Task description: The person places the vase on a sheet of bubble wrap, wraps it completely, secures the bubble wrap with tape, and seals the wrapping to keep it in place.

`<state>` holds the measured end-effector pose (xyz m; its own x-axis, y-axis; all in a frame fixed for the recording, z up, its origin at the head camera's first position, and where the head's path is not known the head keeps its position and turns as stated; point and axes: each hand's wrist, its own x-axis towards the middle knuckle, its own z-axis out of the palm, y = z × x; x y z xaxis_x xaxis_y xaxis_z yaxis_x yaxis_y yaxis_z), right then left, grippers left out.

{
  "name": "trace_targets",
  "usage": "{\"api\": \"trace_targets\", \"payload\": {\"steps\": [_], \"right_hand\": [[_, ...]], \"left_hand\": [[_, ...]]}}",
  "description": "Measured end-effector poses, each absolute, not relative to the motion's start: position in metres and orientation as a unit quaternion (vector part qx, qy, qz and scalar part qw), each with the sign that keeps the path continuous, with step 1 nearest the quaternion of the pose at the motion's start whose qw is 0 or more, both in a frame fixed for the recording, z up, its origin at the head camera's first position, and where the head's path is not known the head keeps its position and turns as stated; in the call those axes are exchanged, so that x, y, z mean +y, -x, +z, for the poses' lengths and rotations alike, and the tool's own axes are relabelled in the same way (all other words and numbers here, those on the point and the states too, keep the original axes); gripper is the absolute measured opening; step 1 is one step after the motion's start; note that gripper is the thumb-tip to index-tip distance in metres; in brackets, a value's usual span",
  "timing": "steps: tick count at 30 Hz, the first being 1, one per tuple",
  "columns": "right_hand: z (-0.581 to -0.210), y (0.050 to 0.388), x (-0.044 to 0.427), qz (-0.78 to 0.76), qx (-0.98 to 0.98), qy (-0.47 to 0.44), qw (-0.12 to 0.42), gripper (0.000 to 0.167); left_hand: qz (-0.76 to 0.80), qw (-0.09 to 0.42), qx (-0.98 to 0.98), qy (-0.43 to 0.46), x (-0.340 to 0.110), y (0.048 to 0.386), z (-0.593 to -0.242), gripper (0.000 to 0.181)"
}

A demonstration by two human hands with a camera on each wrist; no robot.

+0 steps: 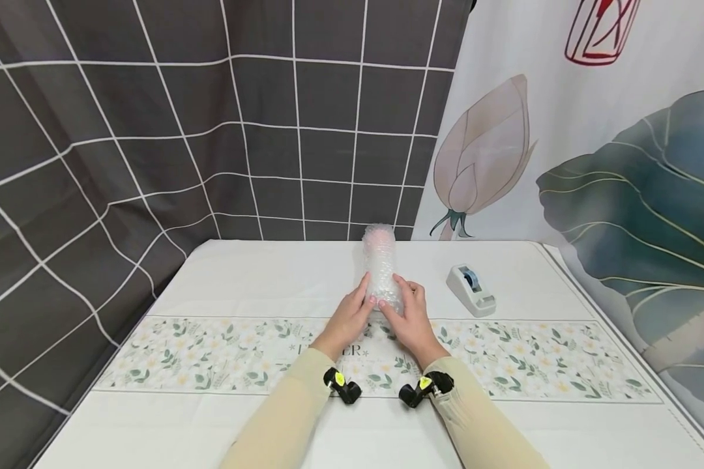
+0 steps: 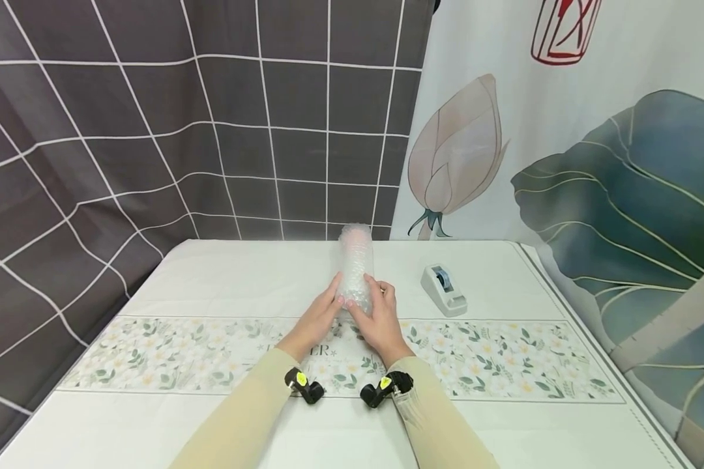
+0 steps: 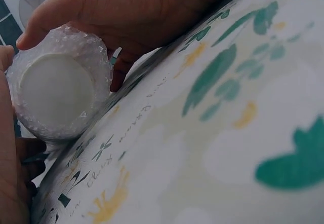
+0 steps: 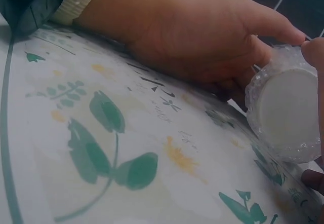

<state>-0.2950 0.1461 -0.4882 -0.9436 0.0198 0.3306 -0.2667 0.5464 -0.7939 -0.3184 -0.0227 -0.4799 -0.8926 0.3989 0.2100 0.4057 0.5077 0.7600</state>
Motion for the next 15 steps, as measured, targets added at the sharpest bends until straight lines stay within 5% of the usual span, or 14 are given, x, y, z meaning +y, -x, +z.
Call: {"api": "trace_targets", "payload": {"steps": [15], "right_hand": [[-0.4883,0.2942,0.1496,0.486,-0.859,-0.058,0.15,0.074]], "left_hand": [[-0.452,0.025,-0.86,0.234,-0.0196,0.3157,-0.484,0.065]]}}
